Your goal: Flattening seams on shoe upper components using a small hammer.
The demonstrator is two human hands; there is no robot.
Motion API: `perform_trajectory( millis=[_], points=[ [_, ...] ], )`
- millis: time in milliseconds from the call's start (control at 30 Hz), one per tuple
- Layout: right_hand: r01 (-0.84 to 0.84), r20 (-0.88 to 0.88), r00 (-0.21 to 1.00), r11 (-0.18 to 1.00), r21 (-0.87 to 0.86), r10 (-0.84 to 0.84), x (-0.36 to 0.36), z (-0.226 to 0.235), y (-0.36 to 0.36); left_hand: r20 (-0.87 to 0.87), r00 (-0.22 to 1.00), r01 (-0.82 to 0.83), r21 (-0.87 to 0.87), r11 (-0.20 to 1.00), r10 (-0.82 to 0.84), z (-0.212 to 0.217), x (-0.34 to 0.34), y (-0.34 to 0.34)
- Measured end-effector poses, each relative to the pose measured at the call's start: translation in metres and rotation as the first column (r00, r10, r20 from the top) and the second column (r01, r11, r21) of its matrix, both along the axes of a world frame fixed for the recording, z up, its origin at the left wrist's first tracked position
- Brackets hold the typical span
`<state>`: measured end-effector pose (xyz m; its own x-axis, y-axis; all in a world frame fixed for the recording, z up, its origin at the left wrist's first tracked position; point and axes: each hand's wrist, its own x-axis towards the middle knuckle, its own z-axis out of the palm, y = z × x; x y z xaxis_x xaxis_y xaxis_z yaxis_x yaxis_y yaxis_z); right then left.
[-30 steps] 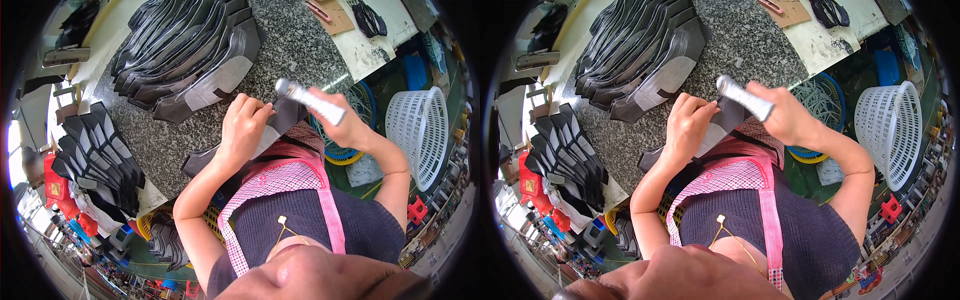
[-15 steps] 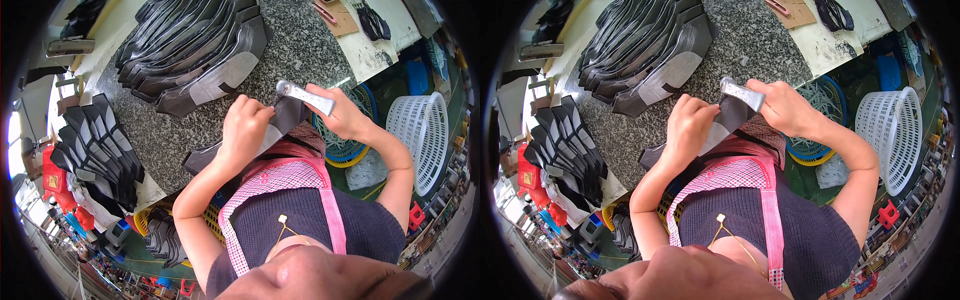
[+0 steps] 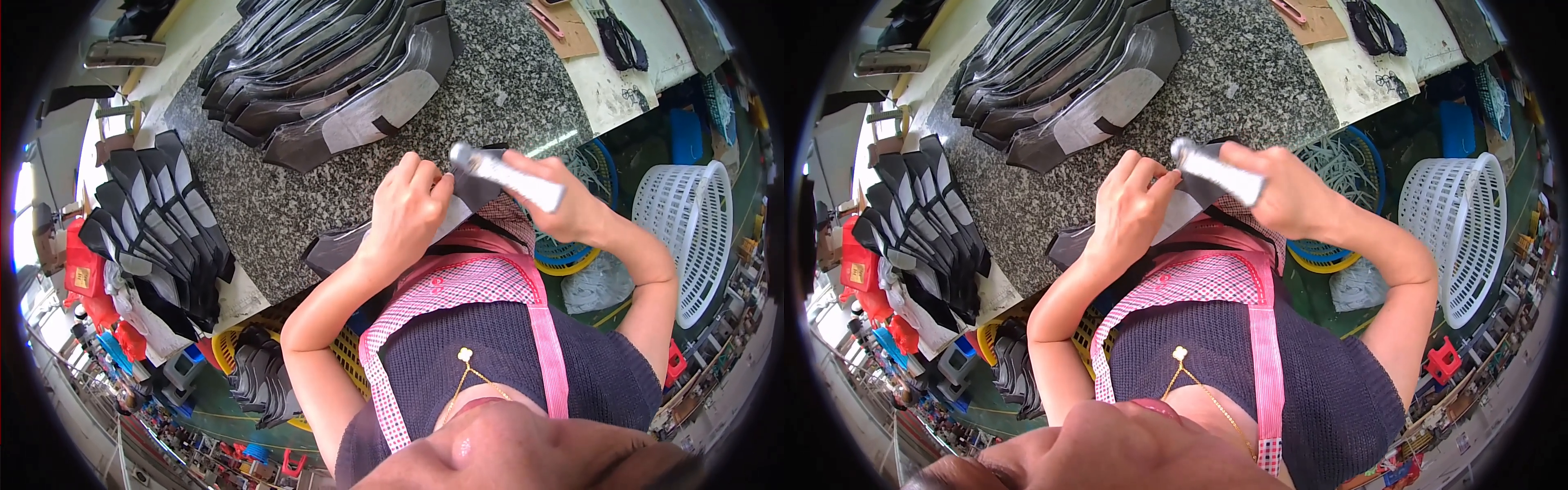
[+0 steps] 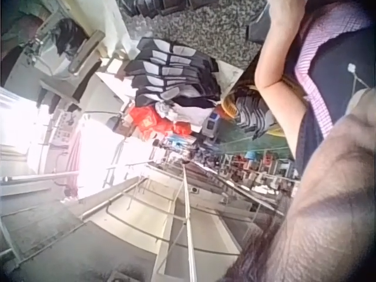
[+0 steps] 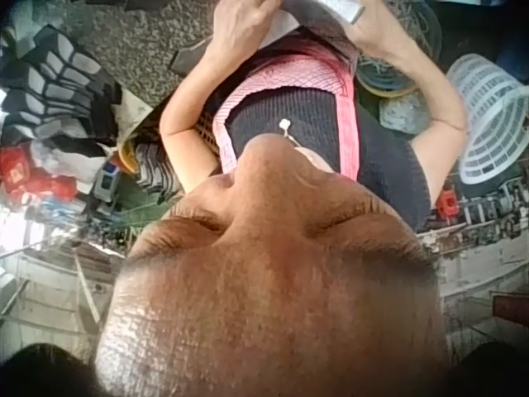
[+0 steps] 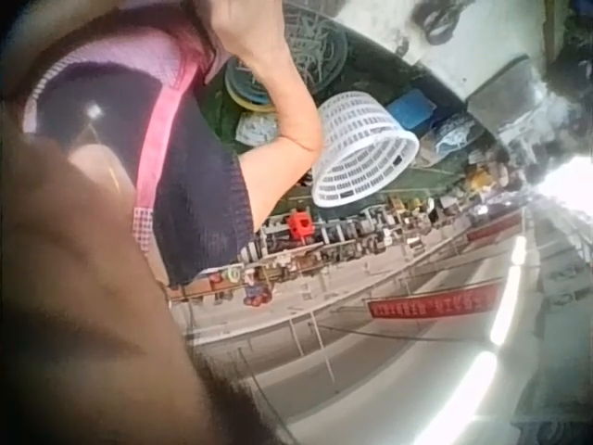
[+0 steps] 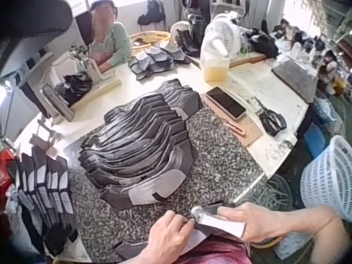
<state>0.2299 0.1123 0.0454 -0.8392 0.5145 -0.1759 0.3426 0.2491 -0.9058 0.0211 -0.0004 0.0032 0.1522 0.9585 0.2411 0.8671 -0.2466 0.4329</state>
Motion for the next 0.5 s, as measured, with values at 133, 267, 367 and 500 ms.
perform_trajectory(
  millis=[133,267,367,500],
  points=[
    [-0.205,0.244,0.958,0.955,0.214,0.150,-0.002,-0.014,-0.003,0.312,0.929,-0.073,-0.371,0.926,0.198,0.007,-0.024,0.001],
    [-0.142,0.197,0.974,0.982,0.121,0.117,-0.006,-0.007,0.007,0.264,0.951,-0.115,-0.176,0.978,0.159,-0.001,-0.013,-0.013],
    [-0.104,0.094,0.992,0.971,0.213,0.086,-0.006,-0.007,0.004,0.176,0.981,-0.057,-0.121,0.991,0.078,-0.002,-0.007,-0.022],
    [-0.255,0.257,0.942,0.959,0.128,0.216,-0.006,-0.004,-0.003,0.153,0.988,0.002,-0.113,0.994,0.015,0.001,-0.007,-0.018]
  ],
)
